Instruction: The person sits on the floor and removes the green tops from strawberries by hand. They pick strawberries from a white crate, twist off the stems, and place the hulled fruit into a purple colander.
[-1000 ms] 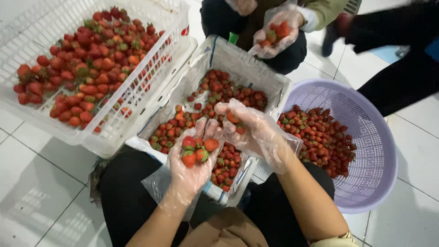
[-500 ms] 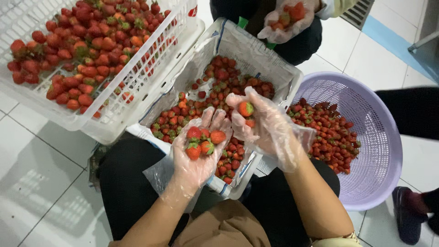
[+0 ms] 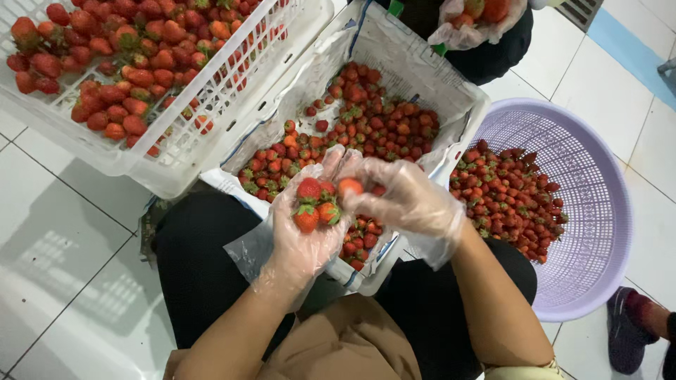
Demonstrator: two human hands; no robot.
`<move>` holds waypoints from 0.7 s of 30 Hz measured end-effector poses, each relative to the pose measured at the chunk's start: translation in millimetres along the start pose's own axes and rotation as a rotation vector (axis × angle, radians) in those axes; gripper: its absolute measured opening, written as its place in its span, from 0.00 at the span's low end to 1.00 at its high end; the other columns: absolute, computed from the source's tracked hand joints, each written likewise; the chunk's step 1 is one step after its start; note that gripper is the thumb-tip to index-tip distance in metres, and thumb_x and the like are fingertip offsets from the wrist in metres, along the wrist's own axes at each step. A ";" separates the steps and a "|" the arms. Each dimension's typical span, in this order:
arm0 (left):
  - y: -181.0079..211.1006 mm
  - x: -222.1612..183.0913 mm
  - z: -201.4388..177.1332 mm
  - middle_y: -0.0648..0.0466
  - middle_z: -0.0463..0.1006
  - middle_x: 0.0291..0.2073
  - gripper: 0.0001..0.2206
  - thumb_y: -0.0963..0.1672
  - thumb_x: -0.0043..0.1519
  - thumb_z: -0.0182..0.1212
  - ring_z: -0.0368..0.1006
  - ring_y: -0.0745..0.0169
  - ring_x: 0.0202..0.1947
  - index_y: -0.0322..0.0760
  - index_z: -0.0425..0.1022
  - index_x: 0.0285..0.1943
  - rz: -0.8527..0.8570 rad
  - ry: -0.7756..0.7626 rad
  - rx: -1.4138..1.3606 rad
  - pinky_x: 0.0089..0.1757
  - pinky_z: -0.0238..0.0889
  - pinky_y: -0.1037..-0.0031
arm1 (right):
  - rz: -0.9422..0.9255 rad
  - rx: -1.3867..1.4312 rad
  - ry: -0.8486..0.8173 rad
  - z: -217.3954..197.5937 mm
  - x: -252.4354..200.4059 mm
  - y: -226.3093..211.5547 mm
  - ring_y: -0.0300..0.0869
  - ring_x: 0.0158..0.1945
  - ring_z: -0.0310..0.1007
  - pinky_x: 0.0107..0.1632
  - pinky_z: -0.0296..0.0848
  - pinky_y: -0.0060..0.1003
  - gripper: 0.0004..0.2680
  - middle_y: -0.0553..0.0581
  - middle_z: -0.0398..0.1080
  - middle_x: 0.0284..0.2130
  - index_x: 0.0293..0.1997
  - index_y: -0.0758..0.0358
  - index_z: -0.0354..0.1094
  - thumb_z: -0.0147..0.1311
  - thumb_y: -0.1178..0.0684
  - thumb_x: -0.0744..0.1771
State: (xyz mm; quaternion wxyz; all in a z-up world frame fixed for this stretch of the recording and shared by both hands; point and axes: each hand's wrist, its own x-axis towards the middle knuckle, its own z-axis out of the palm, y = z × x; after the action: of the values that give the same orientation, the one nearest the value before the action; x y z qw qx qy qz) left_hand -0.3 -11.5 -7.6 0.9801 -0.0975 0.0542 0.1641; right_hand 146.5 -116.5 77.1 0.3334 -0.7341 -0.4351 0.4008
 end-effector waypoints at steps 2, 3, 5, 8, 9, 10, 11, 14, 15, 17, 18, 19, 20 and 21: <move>0.5 1.1 2.0 0.42 0.68 0.68 0.24 0.46 0.67 0.50 0.65 0.48 0.67 0.29 0.63 0.72 0.011 0.027 0.001 0.64 0.60 0.56 | 0.078 0.203 0.055 -0.1 -3.0 -3.4 0.36 0.31 0.72 0.36 0.75 0.34 0.06 0.53 0.75 0.31 0.43 0.59 0.74 0.56 0.51 0.67; 1.1 1.2 3.5 0.44 0.68 0.68 0.24 0.46 0.67 0.50 0.64 0.48 0.68 0.30 0.63 0.71 0.024 0.051 0.035 0.64 0.60 0.55 | 0.111 0.288 0.101 -0.6 -5.2 -4.5 0.36 0.28 0.69 0.33 0.71 0.33 0.08 0.53 0.73 0.28 0.42 0.60 0.75 0.53 0.48 0.68; 2.1 1.9 6.1 0.44 0.68 0.69 0.23 0.45 0.67 0.50 0.64 0.47 0.68 0.31 0.64 0.71 0.015 0.043 0.061 0.64 0.60 0.55 | 0.178 0.459 0.191 -2.2 -11.9 -4.6 0.36 0.22 0.62 0.26 0.63 0.32 0.15 0.51 0.68 0.22 0.39 0.63 0.75 0.46 0.42 0.70; 3.3 1.8 6.5 0.42 0.67 0.69 0.23 0.45 0.68 0.50 0.63 0.45 0.69 0.32 0.64 0.72 -0.042 -0.019 0.000 0.65 0.60 0.56 | 0.240 0.732 0.262 -3.8 -15.2 -1.9 0.36 0.14 0.53 0.18 0.54 0.32 0.22 0.51 0.62 0.14 0.36 0.68 0.74 0.40 0.36 0.72; 3.7 1.0 6.1 0.42 0.67 0.69 0.22 0.45 0.68 0.50 0.62 0.45 0.69 0.32 0.64 0.72 -0.058 -0.015 -0.043 0.65 0.60 0.56 | 0.235 0.838 0.245 -3.5 -14.9 -1.2 0.37 0.13 0.52 0.17 0.52 0.32 0.23 0.52 0.61 0.12 0.35 0.70 0.73 0.40 0.36 0.72; 4.0 0.6 5.5 0.41 0.67 0.69 0.22 0.45 0.69 0.50 0.62 0.45 0.69 0.32 0.64 0.72 -0.074 -0.012 -0.086 0.65 0.60 0.55 | 0.230 0.944 0.226 -3.4 -14.4 -0.7 0.37 0.11 0.51 0.16 0.51 0.33 0.24 0.52 0.60 0.11 0.34 0.71 0.71 0.39 0.35 0.72; 4.0 0.4 4.6 0.40 0.67 0.68 0.23 0.45 0.69 0.49 0.62 0.45 0.69 0.31 0.64 0.72 -0.070 -0.016 -0.084 0.65 0.59 0.55 | 0.211 0.980 0.208 -3.1 -13.2 -0.2 0.37 0.10 0.50 0.15 0.50 0.33 0.24 0.52 0.59 0.10 0.34 0.71 0.71 0.39 0.35 0.72; 3.8 1.4 2.8 0.39 0.67 0.68 0.23 0.45 0.69 0.49 0.62 0.44 0.70 0.30 0.64 0.72 -0.063 -0.026 -0.078 0.65 0.59 0.54 | 0.162 1.045 0.168 -4.6 -13.3 -2.1 0.36 0.10 0.49 0.15 0.49 0.32 0.25 0.50 0.58 0.09 0.34 0.71 0.71 0.38 0.34 0.72; 4.1 1.7 2.2 0.39 0.67 0.68 0.23 0.45 0.69 0.49 0.62 0.43 0.70 0.30 0.64 0.72 -0.064 -0.025 -0.074 0.65 0.59 0.54 | 0.150 1.041 0.167 -5.1 -14.2 -3.2 0.35 0.11 0.50 0.16 0.49 0.32 0.25 0.49 0.58 0.10 0.34 0.72 0.71 0.38 0.34 0.72; 3.9 2.4 1.5 0.39 0.67 0.68 0.23 0.45 0.69 0.49 0.62 0.43 0.70 0.30 0.64 0.72 -0.064 -0.037 -0.070 0.65 0.59 0.54 | 0.143 1.011 0.194 -5.6 -15.2 -5.1 0.34 0.11 0.49 0.16 0.49 0.31 0.25 0.48 0.57 0.10 0.34 0.72 0.71 0.38 0.34 0.72; 3.5 2.8 1.4 0.39 0.67 0.68 0.23 0.45 0.69 0.49 0.62 0.43 0.69 0.30 0.64 0.72 -0.064 -0.050 -0.069 0.65 0.59 0.54 | 0.147 0.984 0.222 -5.6 -15.2 -5.9 0.34 0.10 0.48 0.15 0.49 0.32 0.25 0.48 0.56 0.09 0.34 0.72 0.71 0.39 0.35 0.72; 3.1 3.4 1.6 0.38 0.67 0.68 0.22 0.45 0.69 0.49 0.62 0.42 0.69 0.29 0.65 0.71 -0.063 -0.064 -0.068 0.65 0.59 0.54 | 0.151 0.957 0.250 -5.5 -15.1 -6.5 0.34 0.09 0.47 0.14 0.49 0.32 0.25 0.47 0.56 0.08 0.33 0.73 0.71 0.39 0.35 0.72; 3.0 3.7 2.0 0.39 0.68 0.67 0.22 0.45 0.69 0.49 0.62 0.43 0.69 0.29 0.65 0.71 -0.060 -0.046 -0.063 0.65 0.59 0.54 | 0.138 0.970 0.248 -5.1 -15.9 -7.0 0.34 0.10 0.47 0.15 0.49 0.31 0.25 0.47 0.56 0.09 0.34 0.73 0.71 0.39 0.35 0.72; 2.8 3.4 2.4 0.39 0.68 0.67 0.22 0.45 0.69 0.48 0.63 0.43 0.69 0.29 0.65 0.72 -0.054 -0.029 -0.060 0.66 0.59 0.54 | 0.126 0.982 0.244 -4.3 -16.2 -7.2 0.34 0.11 0.48 0.16 0.49 0.31 0.24 0.47 0.56 0.10 0.35 0.73 0.71 0.39 0.35 0.73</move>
State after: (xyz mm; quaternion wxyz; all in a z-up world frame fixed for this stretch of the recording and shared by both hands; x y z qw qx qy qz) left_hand 2.2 -7.4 -6.3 0.9815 -0.1257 0.0325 0.1405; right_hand 142.7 -129.0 89.9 0.6625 -0.5573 -0.1082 0.4887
